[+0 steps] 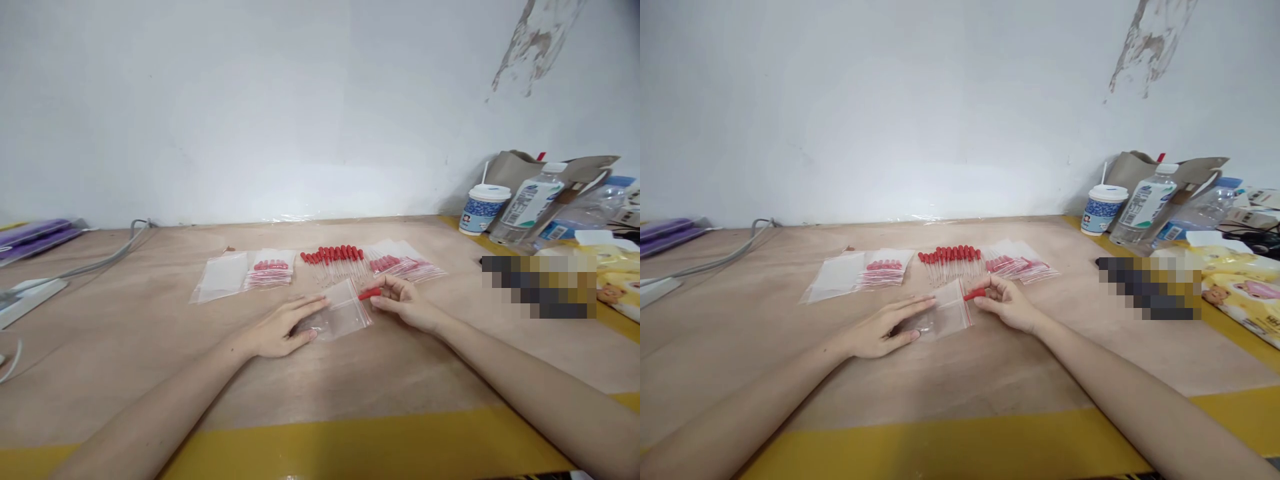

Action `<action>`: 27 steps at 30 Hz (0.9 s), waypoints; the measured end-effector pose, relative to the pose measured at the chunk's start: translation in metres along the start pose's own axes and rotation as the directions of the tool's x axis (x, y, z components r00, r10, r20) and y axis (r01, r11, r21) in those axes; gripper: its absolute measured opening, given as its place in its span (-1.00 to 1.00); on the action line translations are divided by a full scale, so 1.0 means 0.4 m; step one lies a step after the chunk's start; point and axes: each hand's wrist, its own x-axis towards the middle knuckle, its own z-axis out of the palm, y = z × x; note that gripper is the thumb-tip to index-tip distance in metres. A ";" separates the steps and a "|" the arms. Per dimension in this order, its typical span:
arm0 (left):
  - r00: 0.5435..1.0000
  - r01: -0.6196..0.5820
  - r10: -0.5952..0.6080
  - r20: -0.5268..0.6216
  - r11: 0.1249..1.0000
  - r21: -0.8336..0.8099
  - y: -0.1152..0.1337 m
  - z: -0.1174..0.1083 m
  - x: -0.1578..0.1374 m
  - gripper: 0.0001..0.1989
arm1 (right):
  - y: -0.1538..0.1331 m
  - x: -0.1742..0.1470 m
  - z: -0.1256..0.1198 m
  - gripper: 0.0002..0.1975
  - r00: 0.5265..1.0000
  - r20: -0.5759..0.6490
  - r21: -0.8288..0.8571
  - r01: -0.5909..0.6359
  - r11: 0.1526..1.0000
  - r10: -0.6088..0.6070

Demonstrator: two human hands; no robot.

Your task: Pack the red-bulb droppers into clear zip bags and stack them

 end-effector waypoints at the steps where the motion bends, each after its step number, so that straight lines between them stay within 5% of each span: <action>1: 1.000 -0.003 0.003 0.001 1.000 -0.003 0.000 0.000 0.001 -0.44 | -0.008 -0.004 -0.006 -0.67 0.998 0.062 -0.034 0.011 0.999 -0.009; 7: 0.999 0.005 -0.004 0.033 1.000 -0.019 0.001 -0.004 0.004 -0.44 | -0.012 0.005 -0.011 -0.71 0.966 0.252 -0.027 -0.047 0.999 0.052; 19: 0.999 0.047 -0.047 0.028 0.999 0.003 0.001 0.001 0.009 -0.44 | -0.020 0.026 -0.039 -0.77 0.897 0.416 -0.265 -0.039 0.964 0.150; 23: 0.999 0.034 -0.034 0.013 0.999 -0.003 0.000 0.004 0.012 -0.43 | -0.016 0.029 -0.004 -0.81 0.931 0.353 -0.327 0.210 0.921 -0.087; 27: 1.000 0.030 -0.030 0.007 1.000 -0.007 0.002 0.005 0.015 -0.45 | -0.002 0.029 0.030 -0.78 0.983 0.177 -0.305 0.093 0.948 -0.040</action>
